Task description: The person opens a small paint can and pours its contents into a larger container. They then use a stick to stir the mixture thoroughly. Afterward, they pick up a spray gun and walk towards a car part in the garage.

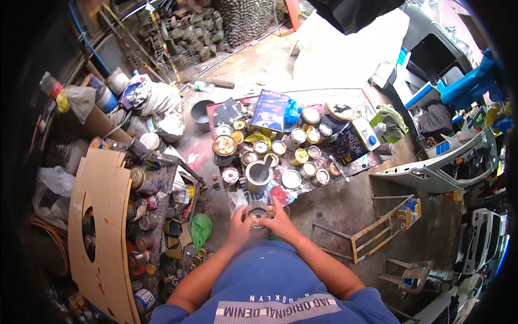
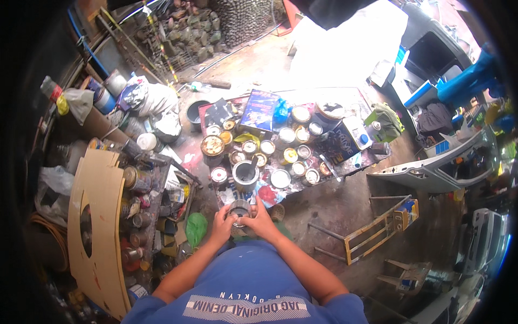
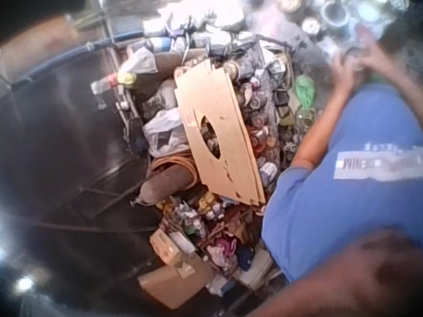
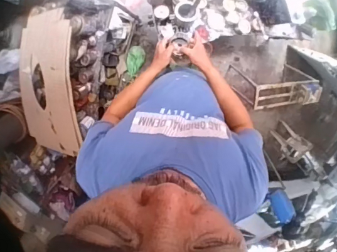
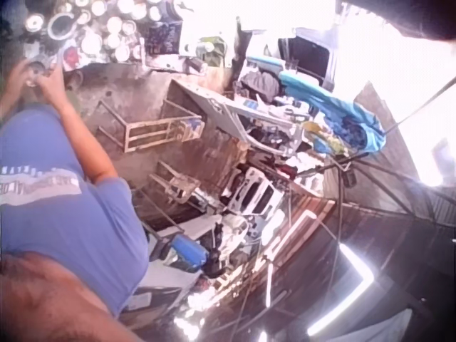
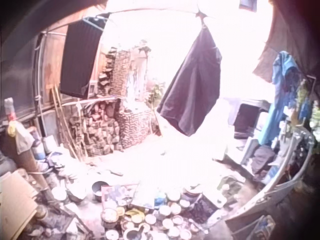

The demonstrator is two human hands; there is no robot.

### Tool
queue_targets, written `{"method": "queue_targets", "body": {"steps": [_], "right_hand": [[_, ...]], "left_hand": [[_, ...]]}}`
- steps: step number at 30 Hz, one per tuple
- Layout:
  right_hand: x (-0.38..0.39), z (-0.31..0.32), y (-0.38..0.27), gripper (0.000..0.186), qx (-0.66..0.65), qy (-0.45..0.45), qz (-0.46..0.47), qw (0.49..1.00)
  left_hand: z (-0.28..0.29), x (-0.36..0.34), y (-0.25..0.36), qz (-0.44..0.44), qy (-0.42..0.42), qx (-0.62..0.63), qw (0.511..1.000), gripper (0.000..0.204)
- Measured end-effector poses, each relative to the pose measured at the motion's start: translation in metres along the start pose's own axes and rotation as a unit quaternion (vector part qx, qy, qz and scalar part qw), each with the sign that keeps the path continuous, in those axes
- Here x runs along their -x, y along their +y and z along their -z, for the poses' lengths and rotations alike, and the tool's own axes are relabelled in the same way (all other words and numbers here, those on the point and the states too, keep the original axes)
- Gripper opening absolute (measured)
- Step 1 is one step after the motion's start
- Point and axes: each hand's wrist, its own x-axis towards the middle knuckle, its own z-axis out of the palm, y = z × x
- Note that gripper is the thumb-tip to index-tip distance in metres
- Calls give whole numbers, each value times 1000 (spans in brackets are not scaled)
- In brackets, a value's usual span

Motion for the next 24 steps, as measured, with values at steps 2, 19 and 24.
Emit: {"method": "queue_targets", "body": {"steps": [2, 19, 24], "right_hand": [[1, 9, -5, 116, -22, 6, -8, 1000], [-158, 352, -76, 93, 201, 239, 23, 950], [-214, 392, -44, 92, 247, 170, 12, 954]], "left_hand": [[-2, -6, 13, 25, -69, 41, 996, 55], [-78, -19, 56, 287, -22, 306, 907, 37], [-91, -13, 81, 315, 13, 242, 918, 32]]}}
